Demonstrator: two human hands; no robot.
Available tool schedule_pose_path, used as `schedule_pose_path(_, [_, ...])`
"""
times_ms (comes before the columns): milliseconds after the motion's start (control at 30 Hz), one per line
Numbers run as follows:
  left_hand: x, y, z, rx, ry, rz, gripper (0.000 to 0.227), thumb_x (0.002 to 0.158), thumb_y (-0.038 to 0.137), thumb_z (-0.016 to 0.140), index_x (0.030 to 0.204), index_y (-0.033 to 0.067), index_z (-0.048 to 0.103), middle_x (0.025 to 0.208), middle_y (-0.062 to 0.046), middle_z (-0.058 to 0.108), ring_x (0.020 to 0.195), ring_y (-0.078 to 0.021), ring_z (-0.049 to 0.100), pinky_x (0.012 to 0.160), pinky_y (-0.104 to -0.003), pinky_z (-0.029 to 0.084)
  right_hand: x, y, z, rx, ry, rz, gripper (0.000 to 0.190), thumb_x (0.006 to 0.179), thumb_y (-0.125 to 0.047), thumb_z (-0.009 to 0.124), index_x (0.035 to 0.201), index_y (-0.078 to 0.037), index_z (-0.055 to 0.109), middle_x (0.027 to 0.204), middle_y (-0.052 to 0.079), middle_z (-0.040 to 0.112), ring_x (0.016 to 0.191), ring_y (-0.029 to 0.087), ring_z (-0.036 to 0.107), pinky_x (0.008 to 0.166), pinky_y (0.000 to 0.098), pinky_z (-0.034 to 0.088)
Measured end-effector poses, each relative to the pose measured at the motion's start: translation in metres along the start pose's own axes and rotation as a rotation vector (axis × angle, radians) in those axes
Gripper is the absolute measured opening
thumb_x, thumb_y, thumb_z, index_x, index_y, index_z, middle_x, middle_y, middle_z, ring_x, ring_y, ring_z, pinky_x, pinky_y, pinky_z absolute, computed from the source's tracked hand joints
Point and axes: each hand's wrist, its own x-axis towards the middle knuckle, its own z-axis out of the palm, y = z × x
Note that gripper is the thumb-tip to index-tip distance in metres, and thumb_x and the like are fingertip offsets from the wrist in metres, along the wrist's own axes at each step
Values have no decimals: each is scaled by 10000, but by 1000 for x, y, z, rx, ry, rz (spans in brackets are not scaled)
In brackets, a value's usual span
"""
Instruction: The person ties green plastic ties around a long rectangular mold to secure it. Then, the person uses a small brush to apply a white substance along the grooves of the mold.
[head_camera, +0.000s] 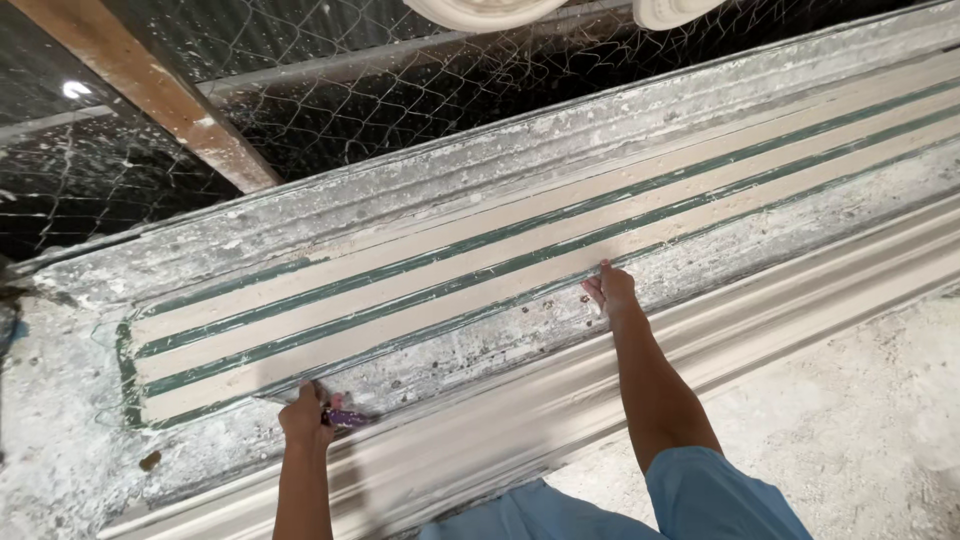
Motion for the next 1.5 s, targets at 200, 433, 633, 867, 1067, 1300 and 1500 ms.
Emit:
schedule_pose_path(200, [24, -15, 7, -5, -22, 83, 252, 1022, 145, 651, 997, -80, 540, 888, -158, 602, 688, -238, 596, 594, -395, 612, -14, -11, 6, 32, -32, -11, 310, 1035, -314, 585, 1145, -24, 587, 938, 99, 606, 845, 197, 663, 795, 351, 636])
schedule_pose_path(433, [25, -1, 2, -157, 119, 17, 203, 976, -56, 567, 1137, -151, 489, 1065, -251, 596, 738, -316, 679, 601, -394, 630, -37, 4, 0, 0, -44, 41, 218, 1047, -177, 523, 1173, -10, 583, 951, 117, 596, 882, 235, 693, 819, 314, 626])
schedule_pose_path(633, [-1, -4, -42, -155, 117, -25, 244, 989, -41, 557, 1205, -141, 506, 1090, -247, 618, 779, -285, 691, 650, -346, 614, -52, 27, -29, -47, -44, 53, 222, 1053, -158, 527, 1178, 14, 589, 936, 88, 594, 876, 191, 675, 825, 293, 604])
schedule_pose_path(867, [-34, -12, -76, -98, -50, -27, 327, 1046, 83, 545, 1216, -196, 526, 1056, -240, 622, 744, -276, 645, 535, -313, 534, -59, 13, -52, -157, -32, 199, 391, 1095, -192, 463, 1212, 180, 485, 1024, 288, 672, 865, 271, 758, 817, 218, 567])
schedule_pose_path(1067, [-100, 32, -90, 388, -2, -19, 589, 1085, 201, 507, 1546, 172, 143, 1185, -281, 584, 614, -230, 565, 548, -390, 486, -82, -10, -55, -1308, 66, -469, 423, 1144, -276, 500, 1084, 40, 775, 963, 273, 781, 904, 361, 756, 813, 464, 588])
schedule_pose_path(1300, [-25, 130, 27, 1657, -411, 1027, 671, 885, 40, 571, 1484, 332, 492, 1659, -74, 310, 871, -373, 723, 681, -479, 591, -112, 104, 130, -1423, -9, -1260, 434, 1032, -273, 518, 1425, -99, 579, 1559, 235, 453, 1487, 438, 308, 1199, 647, 202])
schedule_pose_path(1500, [15, 189, 42, 2184, -693, 876, 584, 964, 101, 540, 1436, 443, 524, 1680, 58, 260, 1030, -318, 710, 835, -452, 602, -145, 117, 165, -1440, 29, -1141, 457, 1046, -313, 508, 1483, -178, 513, 1605, 232, 382, 1514, 450, 251, 1202, 669, 146])
